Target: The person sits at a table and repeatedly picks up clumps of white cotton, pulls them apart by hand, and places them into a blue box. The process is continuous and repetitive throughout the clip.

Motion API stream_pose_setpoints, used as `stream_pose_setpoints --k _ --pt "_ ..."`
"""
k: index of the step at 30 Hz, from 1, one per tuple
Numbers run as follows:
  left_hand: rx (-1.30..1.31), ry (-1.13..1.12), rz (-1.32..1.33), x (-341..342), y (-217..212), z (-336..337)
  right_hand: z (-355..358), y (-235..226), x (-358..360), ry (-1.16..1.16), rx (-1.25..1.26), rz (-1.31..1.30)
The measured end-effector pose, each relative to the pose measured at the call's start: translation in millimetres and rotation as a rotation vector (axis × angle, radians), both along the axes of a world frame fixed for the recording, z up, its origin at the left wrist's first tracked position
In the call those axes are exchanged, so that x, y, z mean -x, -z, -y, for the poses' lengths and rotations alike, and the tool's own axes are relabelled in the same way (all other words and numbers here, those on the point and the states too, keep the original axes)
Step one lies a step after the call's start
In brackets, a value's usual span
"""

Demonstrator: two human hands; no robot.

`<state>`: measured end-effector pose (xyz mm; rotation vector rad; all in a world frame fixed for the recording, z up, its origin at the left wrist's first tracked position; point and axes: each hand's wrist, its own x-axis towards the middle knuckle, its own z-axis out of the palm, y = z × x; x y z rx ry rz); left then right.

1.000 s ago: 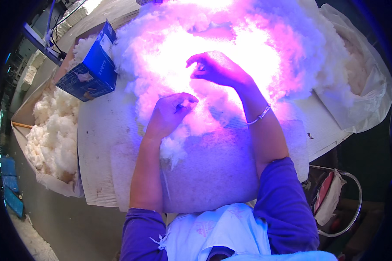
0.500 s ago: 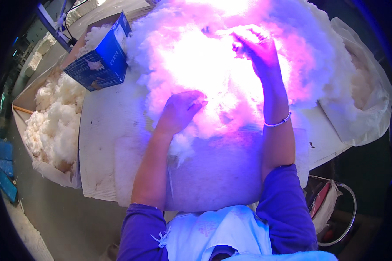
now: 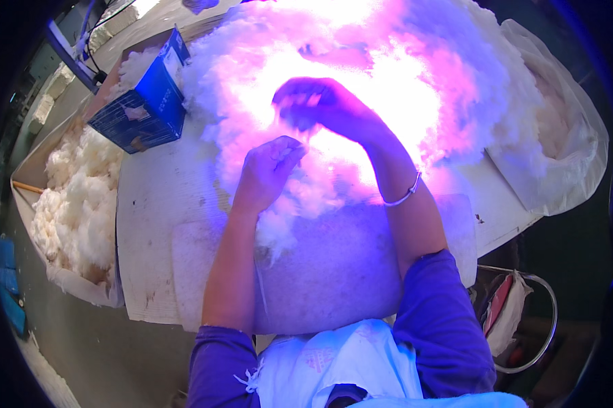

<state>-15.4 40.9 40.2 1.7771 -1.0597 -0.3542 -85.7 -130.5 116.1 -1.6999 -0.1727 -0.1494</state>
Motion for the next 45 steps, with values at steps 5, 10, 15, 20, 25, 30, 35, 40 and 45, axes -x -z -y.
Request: stream_pose_setpoints --k 5,10,15,20,25,30,35,40,45 --pt "0.01 0.109 -0.063 0.9 1.3 2.6 62.9 -13.6 23.9 0.585 -0.233 0.302" --pt "-0.06 -0.004 0.194 6.6 -8.3 1.7 75.0 -11.1 35.6 0.769 0.42 -0.036" --pt "0.268 -0.084 0.12 15.6 1.0 13.4 22.5 -6.2 12.0 0.111 0.422 -0.069" --pt "0.15 -0.026 -0.173 1.5 5.8 10.4 -9.4 19.8 -11.6 -0.118 0.337 0.136" --pt "-0.004 0.152 0.164 10.0 14.1 8.7 19.6 20.2 -8.4 0.625 -0.33 0.249" --pt "0.058 0.055 0.222 16.2 5.9 10.9 21.7 -26.2 9.6 0.613 -0.817 0.609" --pt "0.492 -0.047 -0.29 6.9 -5.2 18.0 -54.7 -1.5 -19.4 0.282 -0.498 0.146" --pt "0.088 0.04 -0.045 6.7 0.8 11.5 -65.7 -6.0 -68.0 0.432 0.524 0.144" --pt "0.02 0.099 0.075 5.6 4.1 7.4 -64.9 8.4 -119.2 0.426 1.221 0.23"
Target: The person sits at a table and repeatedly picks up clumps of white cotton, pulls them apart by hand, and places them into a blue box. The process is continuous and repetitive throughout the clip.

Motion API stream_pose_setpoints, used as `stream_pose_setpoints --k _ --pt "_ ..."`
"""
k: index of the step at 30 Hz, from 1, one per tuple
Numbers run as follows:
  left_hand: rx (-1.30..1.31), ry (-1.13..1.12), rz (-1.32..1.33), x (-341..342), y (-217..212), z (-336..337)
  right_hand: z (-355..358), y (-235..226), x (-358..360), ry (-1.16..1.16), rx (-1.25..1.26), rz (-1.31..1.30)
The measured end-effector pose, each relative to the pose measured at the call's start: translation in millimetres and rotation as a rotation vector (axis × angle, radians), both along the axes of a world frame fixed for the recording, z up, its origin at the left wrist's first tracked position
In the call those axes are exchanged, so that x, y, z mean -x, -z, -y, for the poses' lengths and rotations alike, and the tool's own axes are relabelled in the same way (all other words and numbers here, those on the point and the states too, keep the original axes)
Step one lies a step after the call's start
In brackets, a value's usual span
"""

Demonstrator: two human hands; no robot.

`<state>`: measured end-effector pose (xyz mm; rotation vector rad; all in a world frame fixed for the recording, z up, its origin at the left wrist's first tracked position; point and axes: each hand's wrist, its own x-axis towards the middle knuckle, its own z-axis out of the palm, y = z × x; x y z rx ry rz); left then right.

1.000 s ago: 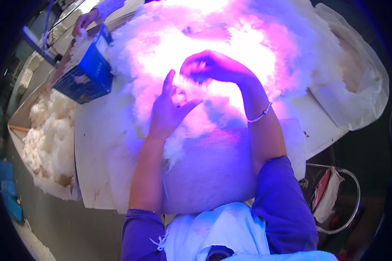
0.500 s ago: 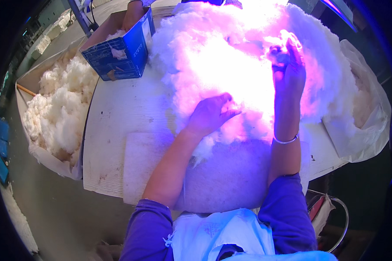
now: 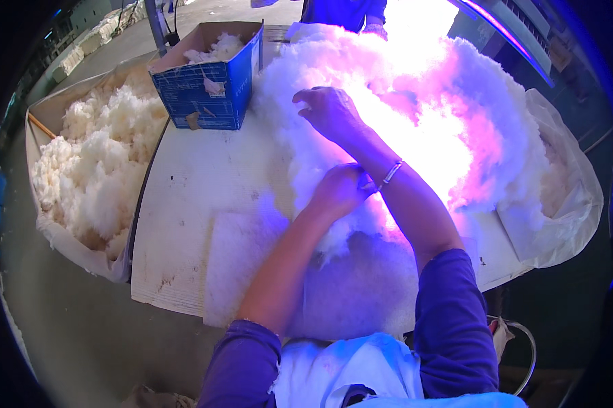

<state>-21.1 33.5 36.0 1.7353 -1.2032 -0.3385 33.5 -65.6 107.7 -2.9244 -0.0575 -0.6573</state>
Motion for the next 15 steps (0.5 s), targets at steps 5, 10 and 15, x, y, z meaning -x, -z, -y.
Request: stream_pose_setpoints --k 5,10,15 --pt "0.145 -0.183 -0.018 -17.3 -8.9 -15.1 12.4 -2.0 2.8 -0.032 -0.149 0.073" --pt "0.63 -0.478 -0.214 -26.8 -27.2 -20.0 22.7 -27.3 59.5 -0.133 -0.689 -0.273" --pt "0.506 -0.203 -0.516 -28.4 -22.9 -18.5 30.3 -40.9 83.8 -0.183 -0.98 -0.282"
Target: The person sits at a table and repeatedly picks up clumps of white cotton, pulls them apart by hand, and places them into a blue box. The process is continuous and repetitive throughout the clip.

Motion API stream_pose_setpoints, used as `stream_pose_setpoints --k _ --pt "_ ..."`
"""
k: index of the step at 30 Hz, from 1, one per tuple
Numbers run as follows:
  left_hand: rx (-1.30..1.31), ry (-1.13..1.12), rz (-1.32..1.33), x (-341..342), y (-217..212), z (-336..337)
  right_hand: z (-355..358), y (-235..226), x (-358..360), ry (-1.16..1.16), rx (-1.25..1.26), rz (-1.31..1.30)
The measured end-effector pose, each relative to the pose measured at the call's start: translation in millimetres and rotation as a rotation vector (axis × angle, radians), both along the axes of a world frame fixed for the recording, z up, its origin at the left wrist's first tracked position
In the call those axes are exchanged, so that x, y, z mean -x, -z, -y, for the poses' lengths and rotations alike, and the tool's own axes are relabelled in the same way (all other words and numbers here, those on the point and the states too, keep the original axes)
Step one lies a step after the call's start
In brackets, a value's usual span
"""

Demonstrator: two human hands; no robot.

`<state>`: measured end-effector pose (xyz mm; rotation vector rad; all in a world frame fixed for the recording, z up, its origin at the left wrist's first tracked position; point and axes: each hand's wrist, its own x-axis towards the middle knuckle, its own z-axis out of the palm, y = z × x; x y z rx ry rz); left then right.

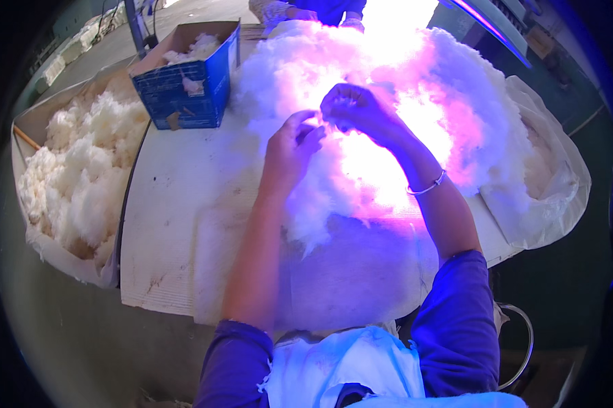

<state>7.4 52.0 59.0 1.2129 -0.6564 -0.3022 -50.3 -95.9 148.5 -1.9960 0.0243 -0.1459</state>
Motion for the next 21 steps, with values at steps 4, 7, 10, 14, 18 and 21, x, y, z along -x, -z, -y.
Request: stream_pose_setpoints --k 4,7,10,14,18,21 --pt "-0.255 0.068 0.136 3.3 17.8 4.9 15.0 -15.7 -4.8 0.059 -0.506 0.209" --pt "-0.432 0.099 0.372 8.8 22.1 7.5 10.3 -28.3 -22.0 -0.006 -0.478 0.111" --pt "-0.464 0.044 0.471 14.0 16.9 6.8 -6.7 -39.4 -47.7 -0.128 -0.58 0.159" --pt "-0.195 -0.295 0.317 7.3 6.1 6.1 -28.6 -49.2 -85.5 -0.252 -0.736 0.198" --pt "-0.277 -0.247 0.247 3.1 9.4 5.6 -54.7 -56.5 -128.8 -0.197 -0.738 0.447" --pt "-0.306 -0.07 0.355 8.3 17.4 11.6 -86.3 -68.9 -185.2 0.151 -0.238 0.726"
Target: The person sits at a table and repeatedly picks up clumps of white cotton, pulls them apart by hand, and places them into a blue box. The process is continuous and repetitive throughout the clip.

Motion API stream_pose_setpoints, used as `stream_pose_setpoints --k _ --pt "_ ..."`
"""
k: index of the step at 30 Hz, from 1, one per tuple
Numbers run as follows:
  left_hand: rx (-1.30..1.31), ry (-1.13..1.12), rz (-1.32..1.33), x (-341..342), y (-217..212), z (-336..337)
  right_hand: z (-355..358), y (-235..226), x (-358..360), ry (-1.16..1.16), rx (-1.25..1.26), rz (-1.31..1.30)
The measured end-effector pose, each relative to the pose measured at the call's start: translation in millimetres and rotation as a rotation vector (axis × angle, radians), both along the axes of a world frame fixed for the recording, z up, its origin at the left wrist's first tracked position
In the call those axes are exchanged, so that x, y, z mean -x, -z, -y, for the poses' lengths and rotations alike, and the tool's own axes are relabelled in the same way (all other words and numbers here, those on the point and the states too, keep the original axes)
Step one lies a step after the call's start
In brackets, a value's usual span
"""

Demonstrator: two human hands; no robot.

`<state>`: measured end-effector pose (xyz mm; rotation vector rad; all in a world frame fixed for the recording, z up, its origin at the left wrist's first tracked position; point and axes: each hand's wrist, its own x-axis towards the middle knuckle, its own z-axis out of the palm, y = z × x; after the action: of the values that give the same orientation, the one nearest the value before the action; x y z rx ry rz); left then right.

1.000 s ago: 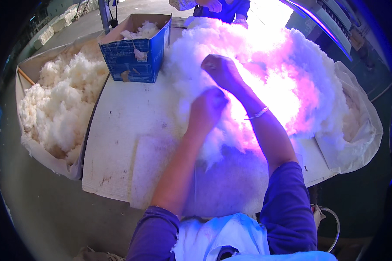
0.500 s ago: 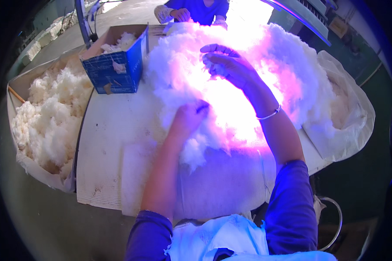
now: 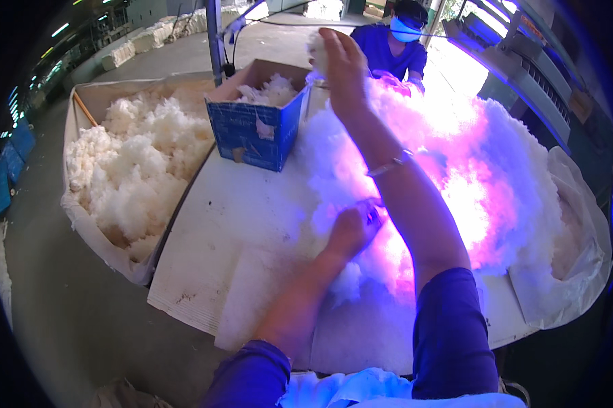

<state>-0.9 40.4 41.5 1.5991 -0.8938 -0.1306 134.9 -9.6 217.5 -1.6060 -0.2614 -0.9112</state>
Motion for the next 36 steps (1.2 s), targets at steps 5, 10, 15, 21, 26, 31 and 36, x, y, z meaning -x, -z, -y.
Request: stream_pose_setpoints --k 5,10,15,21,26,31,36 --pt "-0.056 -0.016 0.081 -1.3 3.9 -0.1 3.6 -40.6 -49.6 -0.19 0.135 -0.582" --pt "-0.081 -0.017 0.083 -4.9 3.0 1.6 62.9 -27.0 -10.3 -0.2 0.337 -0.309" --pt "-0.184 0.049 0.287 0.3 16.1 12.7 129.6 97.3 85.7 0.173 0.832 -0.402" --pt "-0.231 0.511 0.648 -6.0 9.8 14.7 174.7 192.5 215.4 0.465 0.437 -0.884" --pt "-0.263 0.169 0.882 -16.7 -13.2 -0.5 174.6 206.5 279.1 0.531 -0.007 -0.869" --pt "-0.296 -0.149 0.852 -0.5 -19.2 -13.7 175.1 216.7 285.1 0.959 0.43 -0.506" --pt "-0.286 -0.012 0.12 16.2 -15.4 -8.3 148.2 188.9 278.3 0.437 -0.417 -0.273"
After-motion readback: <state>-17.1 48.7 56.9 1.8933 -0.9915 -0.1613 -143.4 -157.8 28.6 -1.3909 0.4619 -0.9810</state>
